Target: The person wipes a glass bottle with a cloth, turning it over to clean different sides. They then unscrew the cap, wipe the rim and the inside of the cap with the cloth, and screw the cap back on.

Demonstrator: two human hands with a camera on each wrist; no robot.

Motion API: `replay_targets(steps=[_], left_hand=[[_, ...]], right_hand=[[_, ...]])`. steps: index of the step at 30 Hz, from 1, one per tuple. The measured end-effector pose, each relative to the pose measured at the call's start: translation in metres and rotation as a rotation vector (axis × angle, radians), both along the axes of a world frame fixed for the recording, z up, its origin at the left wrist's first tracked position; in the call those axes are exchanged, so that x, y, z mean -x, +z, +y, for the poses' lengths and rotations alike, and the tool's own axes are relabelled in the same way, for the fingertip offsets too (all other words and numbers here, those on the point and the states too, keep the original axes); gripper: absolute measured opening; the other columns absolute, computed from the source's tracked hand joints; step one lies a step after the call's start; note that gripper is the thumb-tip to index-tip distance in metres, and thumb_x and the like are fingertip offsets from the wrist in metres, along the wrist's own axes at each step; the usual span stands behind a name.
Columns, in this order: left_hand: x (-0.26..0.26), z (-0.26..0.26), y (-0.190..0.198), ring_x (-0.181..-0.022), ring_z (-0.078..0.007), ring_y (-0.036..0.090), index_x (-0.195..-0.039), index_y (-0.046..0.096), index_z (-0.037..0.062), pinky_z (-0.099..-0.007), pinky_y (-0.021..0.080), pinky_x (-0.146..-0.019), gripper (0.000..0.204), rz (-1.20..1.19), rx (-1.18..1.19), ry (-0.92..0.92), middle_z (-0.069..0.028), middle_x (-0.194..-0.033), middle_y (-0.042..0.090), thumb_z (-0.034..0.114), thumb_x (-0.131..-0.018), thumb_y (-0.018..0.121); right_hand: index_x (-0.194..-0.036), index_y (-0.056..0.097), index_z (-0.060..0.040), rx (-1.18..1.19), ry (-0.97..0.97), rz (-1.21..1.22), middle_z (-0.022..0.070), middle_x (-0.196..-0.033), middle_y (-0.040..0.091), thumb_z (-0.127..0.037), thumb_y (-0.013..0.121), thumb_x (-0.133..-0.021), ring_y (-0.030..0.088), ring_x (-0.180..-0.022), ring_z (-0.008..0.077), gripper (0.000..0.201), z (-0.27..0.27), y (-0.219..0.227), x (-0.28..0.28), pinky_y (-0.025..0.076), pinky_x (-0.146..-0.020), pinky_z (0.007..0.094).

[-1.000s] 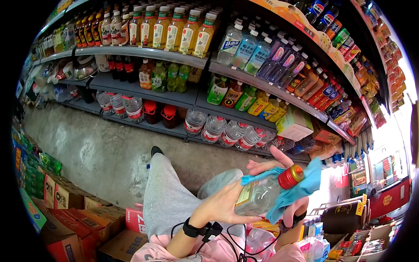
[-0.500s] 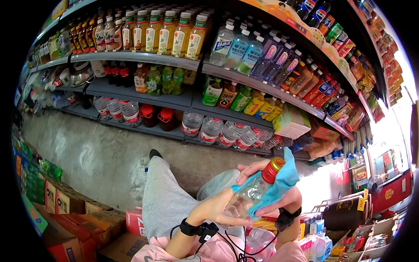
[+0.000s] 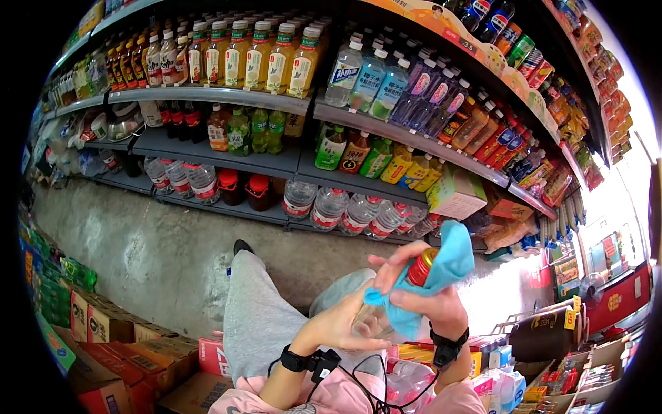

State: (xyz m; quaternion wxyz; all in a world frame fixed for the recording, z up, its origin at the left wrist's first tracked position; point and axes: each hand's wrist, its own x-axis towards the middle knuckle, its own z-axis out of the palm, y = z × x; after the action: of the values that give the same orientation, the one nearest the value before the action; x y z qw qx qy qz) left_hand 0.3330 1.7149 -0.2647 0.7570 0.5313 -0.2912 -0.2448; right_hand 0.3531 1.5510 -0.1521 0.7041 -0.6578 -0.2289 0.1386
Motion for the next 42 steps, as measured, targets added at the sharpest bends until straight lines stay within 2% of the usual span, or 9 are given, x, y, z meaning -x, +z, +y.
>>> replay_targets(steps=[1, 2, 12, 17, 26, 34, 37, 40, 42], left_hand=[[-0.002, 0.0, 0.001, -0.077, -0.0109, 0.052, -0.135, 0.035, 0.0026, -0.0253, 0.048, -0.062, 0.084, -0.018, 0.021, 0.008, -0.0047, -0.101, 0.05, 0.026, -0.07, 0.083], [-0.003, 0.0, 0.002, -0.077, -0.0102, 0.053, -0.139, 0.031, 0.005, -0.0242, 0.048, -0.061, 0.088, -0.038, 0.043, 0.018, -0.0044, -0.103, 0.05, 0.025, -0.071, 0.083], [-0.005, -0.006, 0.005, -0.08, -0.0096, 0.057, -0.137, 0.032, 0.0048, -0.0227, 0.049, -0.061, 0.087, 0.007, 0.069, 0.114, -0.0071, -0.105, 0.056, 0.023, -0.07, 0.083], [-0.003, -0.007, 0.0, -0.08, -0.0105, 0.059, -0.138, 0.031, 0.0049, -0.024, 0.05, -0.063, 0.091, -0.116, 0.135, 0.253, -0.0091, -0.106, 0.055, 0.022, -0.067, 0.085], [-0.003, 0.003, 0.0, -0.084, -0.0109, 0.059, -0.147, 0.024, 0.0092, -0.0247, 0.051, -0.064, 0.099, 0.008, 0.125, 0.181, -0.0059, -0.106, 0.052, 0.014, -0.068, 0.084], [0.002, 0.003, -0.007, -0.096, -0.0207, 0.06, -0.147, 0.022, 0.0033, -0.0313, 0.051, -0.08, 0.103, 0.016, 0.094, 0.178, -0.0113, -0.12, 0.052, 0.022, -0.067, 0.085], [-0.008, -0.001, -0.008, -0.104, -0.026, 0.055, -0.146, 0.022, -0.0016, -0.0362, 0.045, -0.093, 0.108, -0.195, 0.076, 0.224, -0.0147, -0.125, 0.049, 0.032, -0.066, 0.085], [-0.006, -0.001, -0.003, -0.1, -0.0215, 0.055, -0.146, 0.021, -0.0007, -0.0336, 0.047, -0.089, 0.107, -0.267, -0.023, 0.201, -0.0137, -0.127, 0.046, 0.03, -0.066, 0.085], [-0.001, -0.003, -0.005, -0.099, -0.0179, 0.054, -0.146, 0.02, -0.0007, -0.0309, 0.046, -0.088, 0.107, 0.107, 0.069, 0.064, -0.0109, -0.127, 0.047, 0.028, -0.067, 0.085]], right_hand=[[-0.119, 0.048, -0.0014, -0.015, -0.113, 0.068, 0.0109, -0.09, 0.065, -0.002, 0.068, -0.076, 0.063, -0.093, 0.0238, 0.048, 0.003, 0.0, 0.001, 0.03, -0.11, 0.0523], [-0.118, 0.051, 0.0015, -0.044, -0.117, 0.018, 0.0079, -0.094, 0.066, -0.003, 0.07, -0.081, 0.063, -0.093, 0.0156, 0.043, 0.005, -0.001, -0.001, 0.046, -0.092, 0.0331], [-0.121, 0.046, -0.0025, 0.094, -0.377, -0.16, 0.0103, -0.1, 0.066, -0.006, 0.071, -0.082, 0.063, -0.097, 0.0179, 0.047, 0.017, 0.002, 0.005, 0.049, -0.089, 0.0339], [-0.13, 0.037, -0.0028, -0.227, -0.228, -0.114, 0.0178, -0.125, 0.056, -0.012, 0.073, -0.082, 0.058, -0.113, 0.0261, 0.061, 0.018, -0.003, 0.002, 0.047, -0.094, 0.0373], [-0.132, 0.044, 0.0025, 0.347, -0.316, -0.074, 0.0133, -0.131, 0.053, -0.025, 0.071, -0.085, 0.052, -0.118, 0.019, 0.061, -0.003, -0.003, 0.012, 0.041, -0.099, 0.0328], [-0.138, 0.039, 0.0019, 0.059, -0.13, 0.069, 0.0214, -0.131, 0.052, -0.077, 0.02, -0.088, 0.052, -0.119, 0.0286, 0.095, 0.002, -0.017, -0.003, 0.043, -0.099, 0.0408], [-0.134, 0.044, -0.0013, -0.074, -0.008, 0.02, 0.0248, -0.128, 0.052, -0.073, 0.017, -0.091, 0.053, -0.118, 0.0349, 0.088, 0.004, -0.02, -0.009, 0.045, -0.097, 0.0457], [-0.127, 0.045, -0.0008, -0.189, -0.116, 0.029, 0.0244, -0.124, 0.055, -0.061, 0.031, -0.096, 0.054, -0.116, 0.0328, 0.069, 0.007, -0.021, -0.005, 0.045, -0.097, 0.0437], [-0.123, 0.047, -0.0024, -0.246, -0.231, -0.017, 0.0241, -0.132, 0.05, -0.047, 0.046, -0.097, 0.053, -0.118, 0.0271, 0.051, 0.015, -0.014, -0.001, 0.045, -0.096, 0.0371]])
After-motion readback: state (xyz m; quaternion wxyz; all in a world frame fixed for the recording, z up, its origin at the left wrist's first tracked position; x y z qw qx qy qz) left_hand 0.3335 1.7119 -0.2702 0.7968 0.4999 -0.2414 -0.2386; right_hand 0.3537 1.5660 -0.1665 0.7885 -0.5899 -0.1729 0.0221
